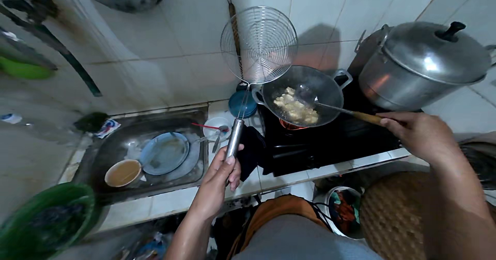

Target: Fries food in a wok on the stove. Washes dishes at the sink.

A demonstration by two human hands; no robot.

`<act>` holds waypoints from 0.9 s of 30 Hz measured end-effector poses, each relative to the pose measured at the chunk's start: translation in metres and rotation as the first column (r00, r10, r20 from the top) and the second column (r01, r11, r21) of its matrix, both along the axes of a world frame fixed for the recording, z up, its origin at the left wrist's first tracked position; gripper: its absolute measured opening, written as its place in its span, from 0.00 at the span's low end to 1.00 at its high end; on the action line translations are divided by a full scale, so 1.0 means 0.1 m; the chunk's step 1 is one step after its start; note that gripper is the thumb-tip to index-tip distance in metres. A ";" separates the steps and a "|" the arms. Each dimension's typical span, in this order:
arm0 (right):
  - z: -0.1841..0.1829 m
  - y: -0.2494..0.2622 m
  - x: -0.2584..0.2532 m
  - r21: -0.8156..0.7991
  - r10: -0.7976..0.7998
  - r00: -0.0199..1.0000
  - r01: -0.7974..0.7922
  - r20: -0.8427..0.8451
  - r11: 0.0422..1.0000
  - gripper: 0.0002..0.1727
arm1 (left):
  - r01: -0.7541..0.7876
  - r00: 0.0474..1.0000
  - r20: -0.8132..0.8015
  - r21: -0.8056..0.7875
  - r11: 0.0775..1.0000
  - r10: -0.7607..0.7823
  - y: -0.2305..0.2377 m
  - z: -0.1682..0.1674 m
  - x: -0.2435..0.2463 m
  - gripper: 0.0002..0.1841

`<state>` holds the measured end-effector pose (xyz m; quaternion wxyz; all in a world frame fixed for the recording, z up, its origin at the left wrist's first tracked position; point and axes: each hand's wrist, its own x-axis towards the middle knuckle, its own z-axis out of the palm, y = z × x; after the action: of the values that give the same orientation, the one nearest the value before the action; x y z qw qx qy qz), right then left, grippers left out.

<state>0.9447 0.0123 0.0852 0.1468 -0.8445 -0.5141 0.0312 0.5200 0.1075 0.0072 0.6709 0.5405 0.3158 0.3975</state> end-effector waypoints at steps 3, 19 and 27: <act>0.05 0.04 -0.18 0.087 -0.043 0.996 0.036 0.073 0.996 0.19 | 0.001 1.000 -0.005 0.006 1.000 -0.001 0.00 -0.01 0.00 0.20; -0.07 0.14 -0.29 0.108 -0.125 0.962 0.102 0.242 0.989 0.22 | 0.020 1.000 -0.004 -0.007 1.000 -0.020 0.00 0.00 0.00 0.19; 0.01 -0.15 -0.28 0.163 -0.207 0.947 0.170 0.246 0.972 0.21 | 0.025 1.000 -0.012 -0.016 1.000 -0.025 0.01 -0.02 0.02 0.19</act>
<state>0.9169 -0.0024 0.0864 0.1391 -0.8742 -0.4464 -0.1306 0.5217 0.1088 0.0048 0.6781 0.5415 0.3162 0.3834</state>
